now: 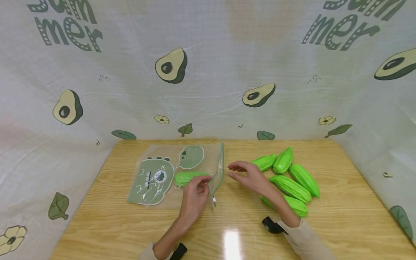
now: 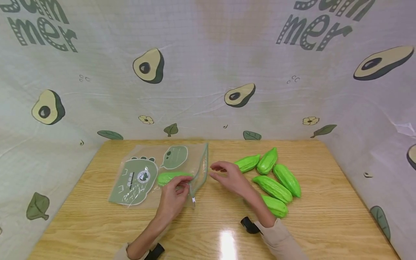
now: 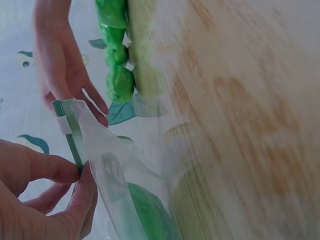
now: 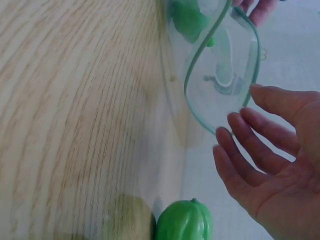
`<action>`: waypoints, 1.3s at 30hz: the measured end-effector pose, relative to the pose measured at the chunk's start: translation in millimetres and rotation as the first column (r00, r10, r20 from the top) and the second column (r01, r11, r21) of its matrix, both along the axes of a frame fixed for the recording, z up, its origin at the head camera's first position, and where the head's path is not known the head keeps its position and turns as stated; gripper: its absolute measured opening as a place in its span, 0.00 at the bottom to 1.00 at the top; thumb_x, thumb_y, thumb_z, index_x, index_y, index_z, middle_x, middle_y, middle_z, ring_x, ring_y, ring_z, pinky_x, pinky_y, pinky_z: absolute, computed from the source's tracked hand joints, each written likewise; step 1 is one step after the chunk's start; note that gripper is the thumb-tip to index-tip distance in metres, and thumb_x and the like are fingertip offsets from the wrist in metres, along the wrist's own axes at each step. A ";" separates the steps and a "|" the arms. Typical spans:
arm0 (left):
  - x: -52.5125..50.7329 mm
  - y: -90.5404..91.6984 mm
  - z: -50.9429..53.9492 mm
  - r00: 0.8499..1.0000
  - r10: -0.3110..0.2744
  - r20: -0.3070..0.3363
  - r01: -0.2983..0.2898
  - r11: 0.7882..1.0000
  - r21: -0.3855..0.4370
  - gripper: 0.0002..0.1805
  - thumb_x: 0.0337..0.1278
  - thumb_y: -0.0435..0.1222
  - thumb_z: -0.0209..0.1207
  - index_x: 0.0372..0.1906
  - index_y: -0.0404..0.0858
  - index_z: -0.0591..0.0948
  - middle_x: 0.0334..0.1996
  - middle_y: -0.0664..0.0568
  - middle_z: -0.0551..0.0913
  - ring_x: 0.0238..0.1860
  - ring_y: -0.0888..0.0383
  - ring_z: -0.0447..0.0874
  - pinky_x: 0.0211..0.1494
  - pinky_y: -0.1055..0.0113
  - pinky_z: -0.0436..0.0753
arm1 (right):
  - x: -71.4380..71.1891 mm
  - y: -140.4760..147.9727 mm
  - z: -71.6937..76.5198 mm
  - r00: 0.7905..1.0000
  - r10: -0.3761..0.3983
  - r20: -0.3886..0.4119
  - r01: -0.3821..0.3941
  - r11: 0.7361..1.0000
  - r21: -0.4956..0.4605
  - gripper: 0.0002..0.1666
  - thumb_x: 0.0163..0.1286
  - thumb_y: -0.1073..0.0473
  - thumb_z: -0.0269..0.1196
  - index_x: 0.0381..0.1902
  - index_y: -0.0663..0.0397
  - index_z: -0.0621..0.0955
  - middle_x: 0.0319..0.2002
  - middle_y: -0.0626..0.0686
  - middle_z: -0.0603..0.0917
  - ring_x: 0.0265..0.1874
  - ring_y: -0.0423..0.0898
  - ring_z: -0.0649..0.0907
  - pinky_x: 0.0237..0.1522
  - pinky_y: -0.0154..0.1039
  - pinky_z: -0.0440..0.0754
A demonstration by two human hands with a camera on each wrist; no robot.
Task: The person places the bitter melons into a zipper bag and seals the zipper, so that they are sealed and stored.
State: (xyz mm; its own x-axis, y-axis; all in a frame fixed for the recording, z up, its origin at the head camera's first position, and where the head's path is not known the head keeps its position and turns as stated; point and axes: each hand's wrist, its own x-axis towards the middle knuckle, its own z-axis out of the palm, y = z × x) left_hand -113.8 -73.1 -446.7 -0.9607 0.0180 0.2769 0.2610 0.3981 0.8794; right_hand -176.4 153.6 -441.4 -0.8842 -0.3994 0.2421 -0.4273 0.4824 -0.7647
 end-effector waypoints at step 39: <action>-0.4 -0.4 -2.1 1.000 -0.006 0.005 0.006 1.000 0.028 0.15 0.58 0.17 0.58 0.46 0.31 0.86 0.42 0.44 0.86 0.42 0.49 0.86 0.45 0.65 0.89 | 51.9 55.3 4.7 0.984 -0.104 -0.147 0.127 0.979 0.158 0.16 0.70 0.58 0.70 0.54 0.55 0.85 0.51 0.50 0.87 0.53 0.51 0.85 0.53 0.53 0.84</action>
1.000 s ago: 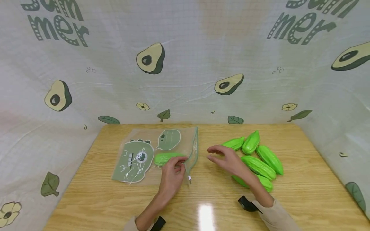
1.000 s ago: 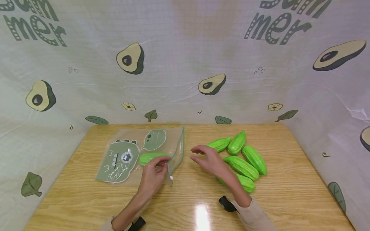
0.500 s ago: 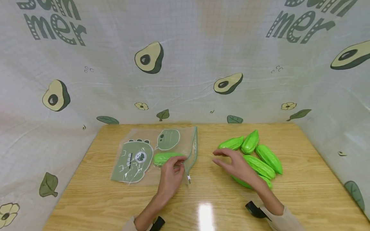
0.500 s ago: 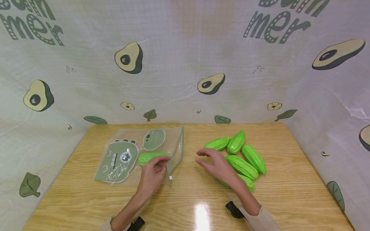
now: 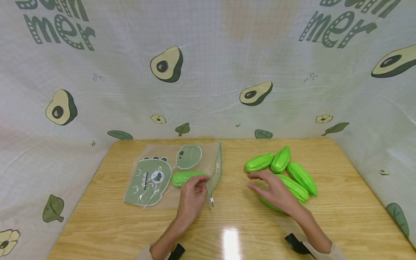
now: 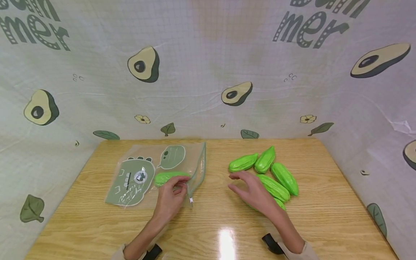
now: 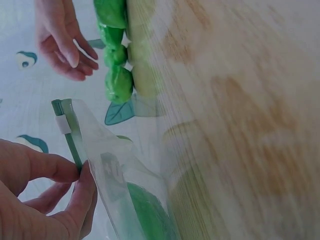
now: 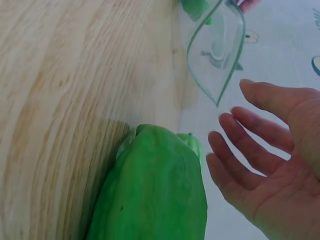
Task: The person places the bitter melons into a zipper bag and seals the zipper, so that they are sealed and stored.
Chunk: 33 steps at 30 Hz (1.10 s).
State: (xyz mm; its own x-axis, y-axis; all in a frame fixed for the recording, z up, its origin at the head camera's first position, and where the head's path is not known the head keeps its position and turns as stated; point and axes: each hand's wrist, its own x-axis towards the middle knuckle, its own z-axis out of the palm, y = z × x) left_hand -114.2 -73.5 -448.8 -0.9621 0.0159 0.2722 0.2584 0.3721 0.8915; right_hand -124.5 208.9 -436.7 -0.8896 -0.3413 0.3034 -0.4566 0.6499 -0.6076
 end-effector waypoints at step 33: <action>-1.9 0.8 -0.3 1.000 -0.001 0.023 0.001 1.000 0.009 0.15 0.58 0.16 0.58 0.45 0.30 0.86 0.42 0.43 0.85 0.41 0.50 0.85 0.44 0.65 0.89 | 22.9 33.8 -7.6 0.998 0.060 0.001 -0.059 0.976 0.212 0.20 0.58 0.60 0.78 0.48 0.54 0.86 0.48 0.49 0.87 0.55 0.62 0.83 0.54 0.60 0.82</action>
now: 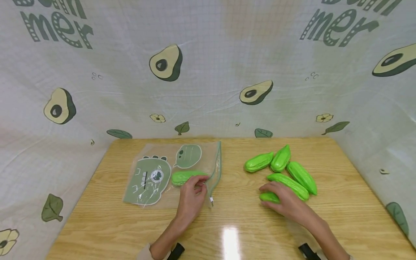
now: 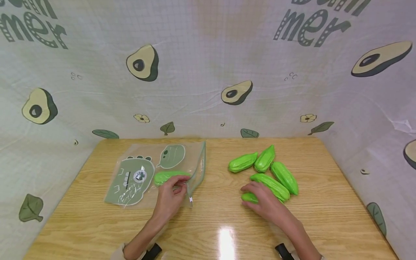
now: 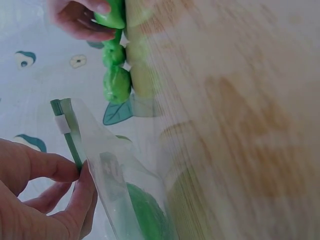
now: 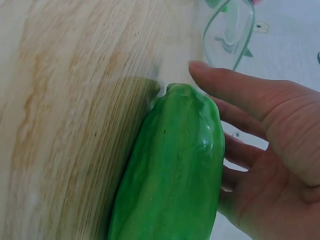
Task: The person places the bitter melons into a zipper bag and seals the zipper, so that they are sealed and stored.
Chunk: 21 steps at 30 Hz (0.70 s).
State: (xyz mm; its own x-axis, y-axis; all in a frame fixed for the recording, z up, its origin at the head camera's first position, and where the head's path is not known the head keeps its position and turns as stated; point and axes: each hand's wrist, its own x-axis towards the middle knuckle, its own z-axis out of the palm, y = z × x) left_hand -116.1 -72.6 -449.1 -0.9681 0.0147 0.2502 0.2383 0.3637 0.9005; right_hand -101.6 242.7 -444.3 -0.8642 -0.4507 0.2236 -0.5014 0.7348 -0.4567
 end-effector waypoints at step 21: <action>0.0 -0.2 -1.8 1.000 -0.003 -0.003 0.003 1.000 -0.016 0.14 0.59 0.17 0.58 0.46 0.31 0.87 0.42 0.43 0.85 0.42 0.50 0.85 0.45 0.66 0.88 | -2.6 1.8 1.9 0.998 0.017 0.060 -0.019 0.999 0.030 0.19 0.60 0.59 0.77 0.48 0.55 0.86 0.46 0.48 0.88 0.50 0.55 0.85 0.52 0.53 0.84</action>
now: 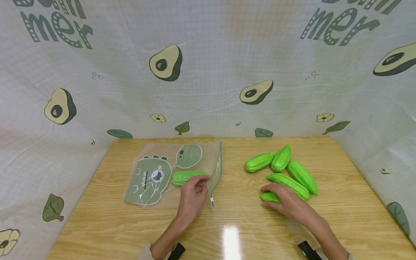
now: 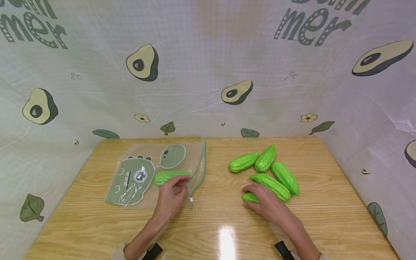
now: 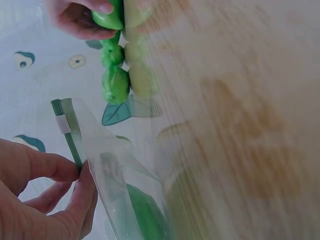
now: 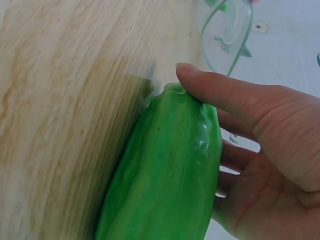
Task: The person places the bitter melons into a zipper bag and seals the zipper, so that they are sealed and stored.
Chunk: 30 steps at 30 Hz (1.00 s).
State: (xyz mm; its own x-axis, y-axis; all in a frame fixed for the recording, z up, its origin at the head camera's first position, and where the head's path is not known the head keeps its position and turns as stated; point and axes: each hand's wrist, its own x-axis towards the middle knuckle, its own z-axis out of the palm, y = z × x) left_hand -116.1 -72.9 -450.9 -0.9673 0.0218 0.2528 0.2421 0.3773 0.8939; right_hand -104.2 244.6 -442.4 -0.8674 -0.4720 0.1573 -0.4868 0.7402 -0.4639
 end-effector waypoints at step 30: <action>-0.1 -0.2 -0.8 1.000 -0.001 -0.006 0.001 1.000 0.017 0.15 0.58 0.17 0.57 0.45 0.31 0.86 0.43 0.43 0.85 0.42 0.50 0.85 0.45 0.65 0.89 | -11.8 -9.9 31.2 0.996 -0.073 0.049 0.080 0.986 -0.149 0.20 0.65 0.56 0.74 0.52 0.58 0.86 0.43 0.46 0.87 0.43 0.47 0.86 0.40 0.40 0.87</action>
State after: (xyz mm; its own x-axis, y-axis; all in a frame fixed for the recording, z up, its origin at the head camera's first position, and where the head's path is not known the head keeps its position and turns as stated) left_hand -116.2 -73.1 -451.7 -0.9657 0.0186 0.2591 0.2481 0.3617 0.8987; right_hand -116.0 234.7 -411.2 -0.9076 -0.3777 0.1832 -0.4085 0.6943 -0.5926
